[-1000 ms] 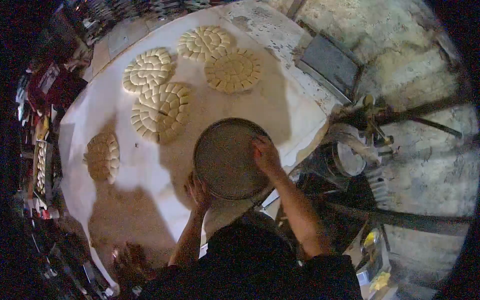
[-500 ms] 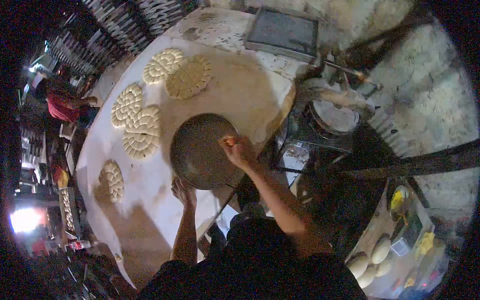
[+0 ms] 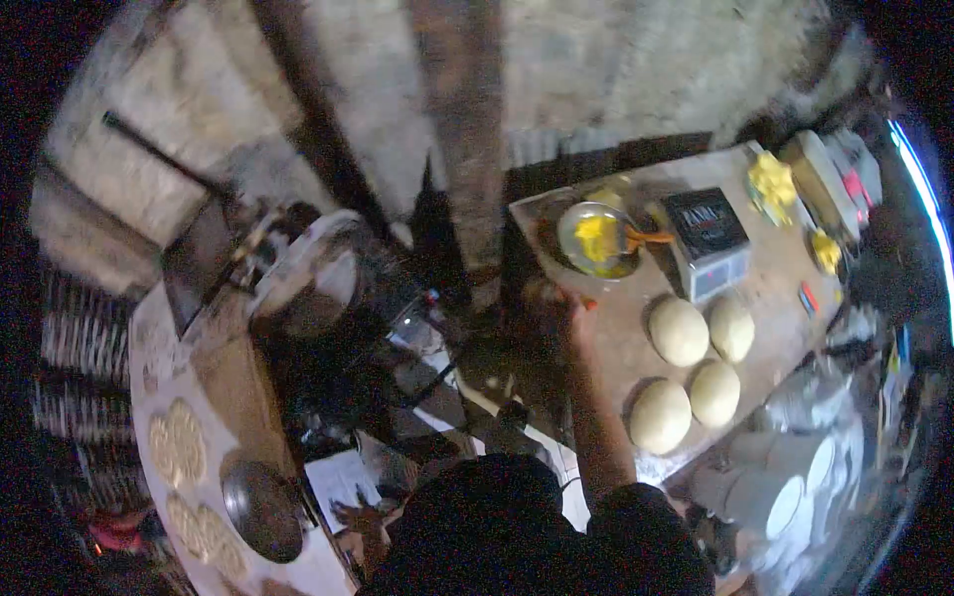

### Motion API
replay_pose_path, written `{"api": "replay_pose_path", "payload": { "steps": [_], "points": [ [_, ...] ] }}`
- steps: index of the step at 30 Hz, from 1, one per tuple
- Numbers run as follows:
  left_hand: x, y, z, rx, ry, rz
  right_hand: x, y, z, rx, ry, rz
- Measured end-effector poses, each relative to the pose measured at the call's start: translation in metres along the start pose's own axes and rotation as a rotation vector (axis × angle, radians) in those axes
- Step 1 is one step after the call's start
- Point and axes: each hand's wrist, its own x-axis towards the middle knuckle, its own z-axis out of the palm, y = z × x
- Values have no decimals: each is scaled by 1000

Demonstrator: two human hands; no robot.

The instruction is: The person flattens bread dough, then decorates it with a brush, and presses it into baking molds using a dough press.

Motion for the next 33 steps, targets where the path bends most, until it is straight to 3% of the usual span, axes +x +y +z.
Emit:
{"api": "replay_pose_path", "payload": {
  "steps": [1,4,5,7,9,10,12,15,17,18,21,22,25,28,31,33],
  "points": [
    [-9,43,-26,-55,-114,237,-7,-38,24,199,31,25],
    [0,156,-67,-69,-406,952,28,-50,-10,254,267,-8],
    [-10,201,-97,-6,-550,918,24,-53,-19,182,316,13],
    [5,238,-108,-261,-840,1030,16,-33,-53,8,347,37],
    [9,280,-112,-488,-1174,647,-17,-13,-94,-316,216,126],
    [25,293,-95,-473,-1241,610,-40,-4,-113,-473,155,176],
    [79,307,-23,-244,-1270,790,-134,-48,-108,-806,2,218],
    [77,365,18,94,-1088,1332,-227,2,-182,-437,385,317],
    [18,402,-2,18,-1188,1300,-298,8,-195,-92,690,378],
    [-36,427,-34,-145,-1366,1053,-328,14,-206,11,794,382],
    [-111,479,-17,22,-1375,1273,-378,18,-209,347,1066,235],
    [-152,490,-39,52,-1415,1311,-383,17,-209,394,1053,196],
    [-247,512,-72,111,-1285,1679,-386,11,-212,553,1019,88],
    [-308,515,-70,63,-1447,1697,-354,1,-241,672,999,-65],
    [-328,506,-59,92,-1535,1469,-300,29,-316,835,915,-72],
    [-310,489,-43,140,-1435,1399,-287,15,-328,793,857,-127]
  ]
}}
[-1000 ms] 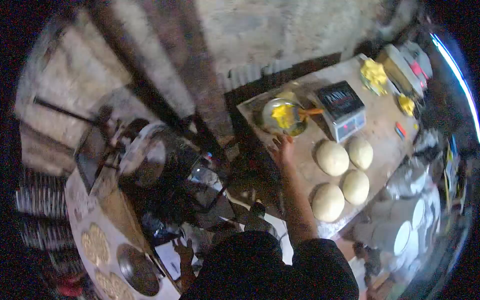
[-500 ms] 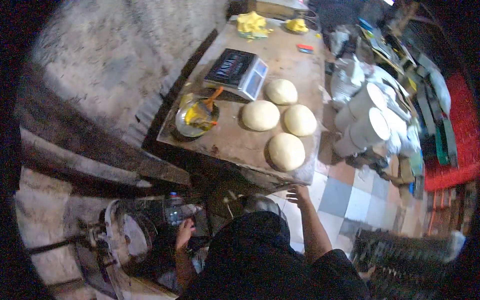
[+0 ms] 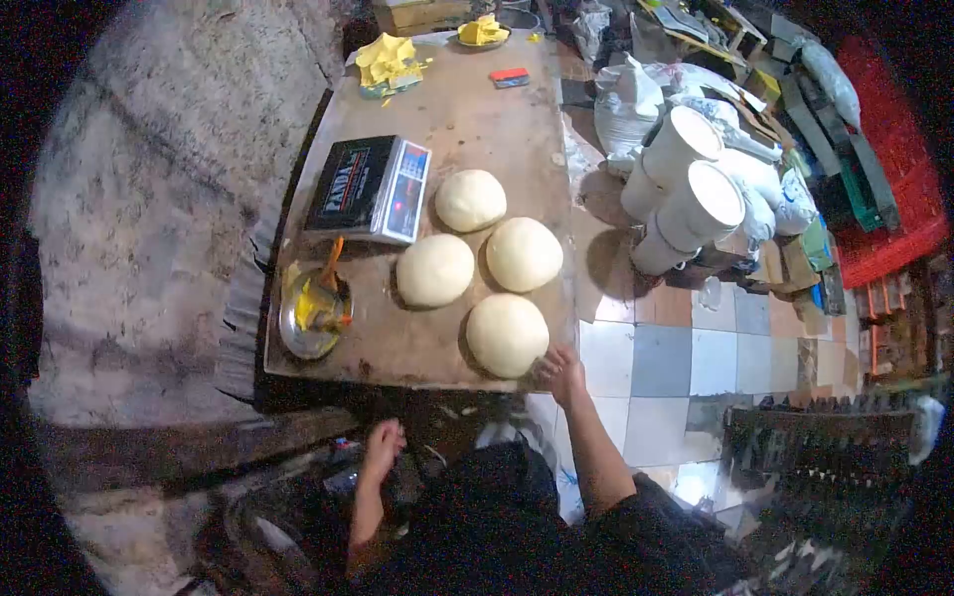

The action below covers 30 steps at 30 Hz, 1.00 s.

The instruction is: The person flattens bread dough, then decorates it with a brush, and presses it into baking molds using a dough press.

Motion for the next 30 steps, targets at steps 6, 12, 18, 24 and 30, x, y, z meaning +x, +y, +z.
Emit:
{"api": "replay_pose_path", "payload": {
  "steps": [6,12,18,24,30],
  "points": [
    [-83,-125,-16,541,-16,-390,19,-39,70,-243,-82,22],
    [-126,-41,41,129,111,-547,79,-18,167,-904,-371,272],
    [-82,3,80,-447,192,-290,51,55,191,-777,-607,780],
    [-140,8,61,-1130,613,173,-115,148,236,-1060,-1255,914],
    [-317,-79,89,-867,1104,-71,-276,260,221,-1482,-1762,747]
  ]
}}
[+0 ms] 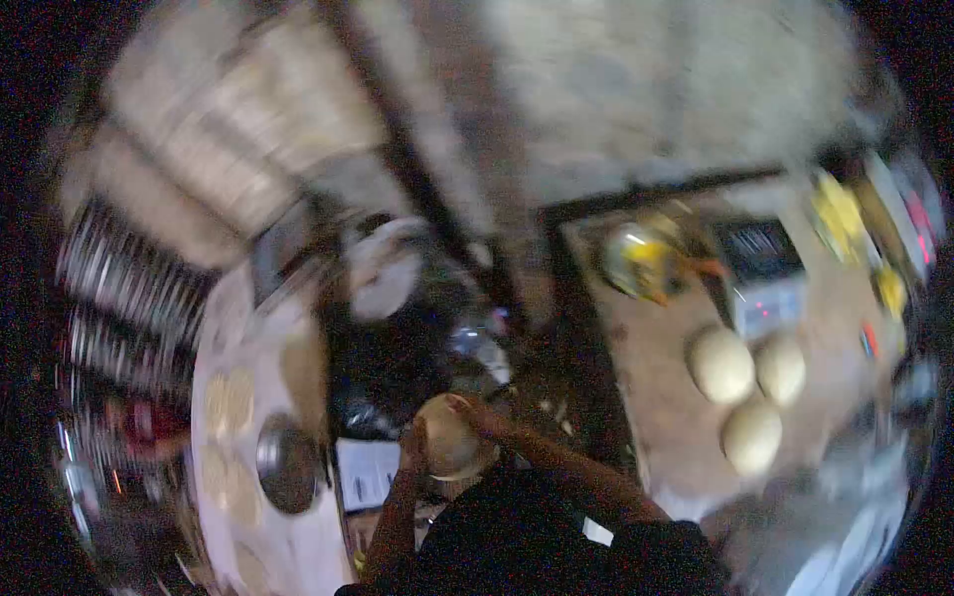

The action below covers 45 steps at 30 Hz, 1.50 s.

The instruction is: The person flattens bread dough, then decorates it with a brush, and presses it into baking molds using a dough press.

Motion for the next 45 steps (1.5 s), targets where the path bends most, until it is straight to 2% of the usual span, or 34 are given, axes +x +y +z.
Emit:
{"api": "replay_pose_path", "payload": {
  "steps": [2,3,4,5,6,7,8,9,10,12,13,15,17,18,19,21,23,25,27,29,31,32,33,36,38,39,41,42,43,45],
  "points": [
    [-23,14,-42,-6,174,163,58,-9,51,-210,-90,-138],
    [-36,46,-61,-85,219,251,85,-10,76,-303,-133,-247],
    [-49,78,-79,-160,256,341,80,-62,107,-223,-188,-306],
    [-63,106,-112,-228,193,320,59,-129,142,-132,-232,-351],
    [-103,154,-137,-90,151,366,53,-161,164,-311,-214,-471],
    [-144,198,-155,56,105,410,45,-180,187,-334,-136,-853],
    [-167,216,-172,269,209,756,41,-211,198,-490,-242,-1096],
    [-186,232,-184,358,297,983,28,-250,220,-493,-321,-1329],
    [-204,248,-196,453,421,1202,18,-268,246,-378,-282,-1346],
    [-209,265,-220,402,552,1298,10,-286,301,-92,-110,-1149],
    [-204,268,-236,411,566,1275,19,-300,315,-93,-97,-1119],
    [-184,263,-258,281,494,1220,58,-314,318,-272,-233,-1197],
    [-149,253,-262,10,335,1150,103,-319,320,-397,-384,-1253],
    [-144,251,-261,64,444,1095,135,-308,315,-394,-463,-1269],
    [-133,249,-261,-71,460,1134,159,-297,312,-388,-507,-1274],
    [-117,245,-276,192,752,1132,192,-280,308,-429,-539,-1317],
    [-118,257,-284,362,912,1113,206,-269,316,-245,-537,-1104],
    [-122,266,-291,456,1042,1065,221,-271,338,-98,-577,-986],
    [-121,268,-292,445,1168,1001,233,-297,369,11,-670,-965],
    [-117,256,-292,419,1293,928,249,-310,387,-340,-780,-1161],
    [-115,240,-284,275,1415,801,259,-283,410,-491,-970,-1159],
    [-111,222,-285,258,1468,798,254,-257,420,-476,-903,-1051],
    [-112,212,-280,147,1512,714,250,-236,429,-459,-906,-1017],
    [-116,186,-269,-168,1639,529,236,-186,448,-530,-1004,-718],
    [-122,177,-285,-49,1737,443,234,-169,463,-514,-1114,-566],
    [-127,174,-296,0,1777,394,232,-167,476,-419,-1078,-443],
    [-154,190,-328,338,1876,560,230,-178,520,-332,-962,-805],
    [-170,193,-345,442,1858,640,223,-199,541,-308,-845,-1288],
    [-192,206,-355,451,1854,762,214,-219,551,-403,-819,-1378],
    [-234,189,-377,645,1804,812,192,-225,581,-522,-827,-1566]
  ]
}}
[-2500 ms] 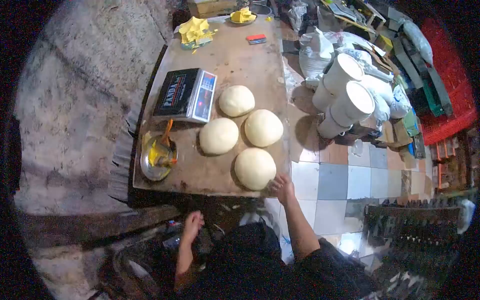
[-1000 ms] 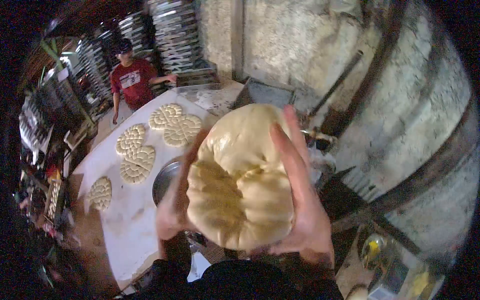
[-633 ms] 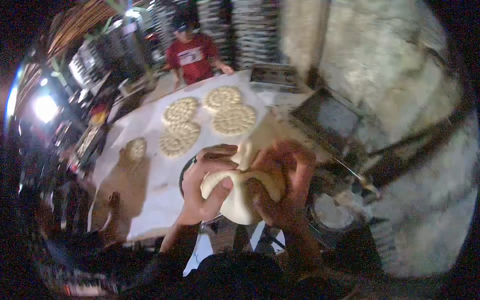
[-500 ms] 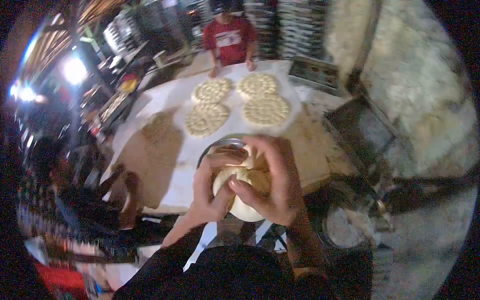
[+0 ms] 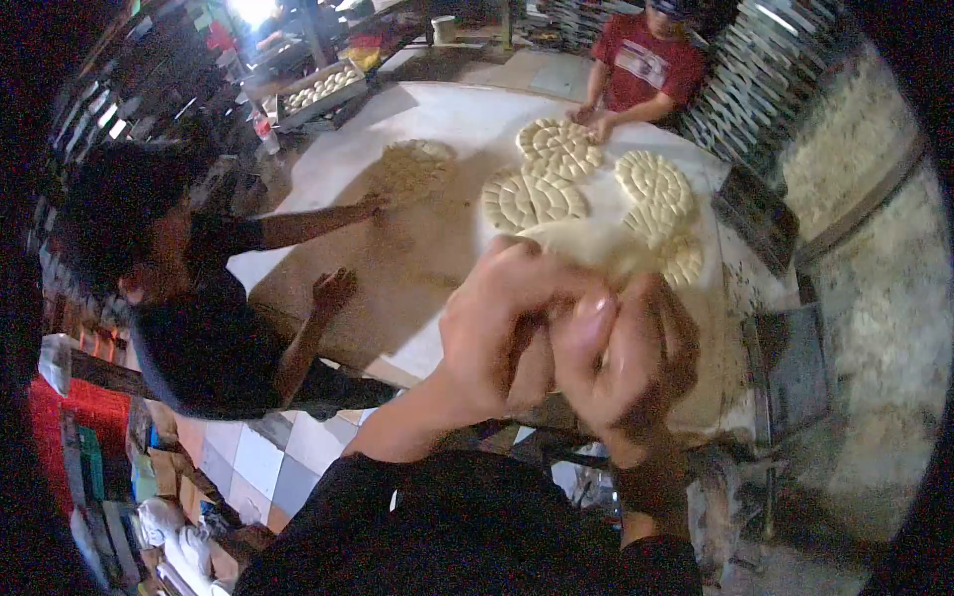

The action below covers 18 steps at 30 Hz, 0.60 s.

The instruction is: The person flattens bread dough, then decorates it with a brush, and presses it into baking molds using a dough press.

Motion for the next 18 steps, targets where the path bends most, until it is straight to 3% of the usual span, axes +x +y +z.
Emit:
{"api": "replay_pose_path", "payload": {
  "steps": [3,4,5,6,7,8,9,12,13,14,15,16,17,18],
  "points": [
    [-53,-89,-52,123,-26,66,7,-28,62,21,-141,-222],
    [-89,-120,-72,309,-55,-6,-3,-39,104,112,-207,-258],
    [-139,-167,-89,164,14,-234,-19,-56,143,212,-475,-164],
    [-174,-191,-114,304,-130,-423,-63,-59,176,365,-679,-212],
    [-231,-219,-137,592,-302,-491,-107,-61,210,528,-907,-223],
    [-298,-231,-151,343,-90,-830,-150,-63,243,665,-1136,-199],
    [-338,-238,-163,81,127,-1155,-160,-64,256,1026,-1572,57],
    [-321,-247,-189,140,-15,-1253,-150,-44,266,823,-1352,508],
    [-308,-263,-185,35,10,-1288,-157,-26,281,699,-1215,582],
    [-288,-283,-178,128,-29,-1250,-159,-5,302,569,-1073,647],
    [-268,-307,-171,217,-69,-1207,-136,10,314,540,-966,768],
    [-263,-345,-163,112,-36,-1198,-113,25,327,516,-847,883],
    [-236,-370,-152,-12,27,-1184,-123,55,356,422,-751,889],
    [-231,-404,-136,-36,73,-1148,-139,87,387,333,-560,698]
  ]
}}
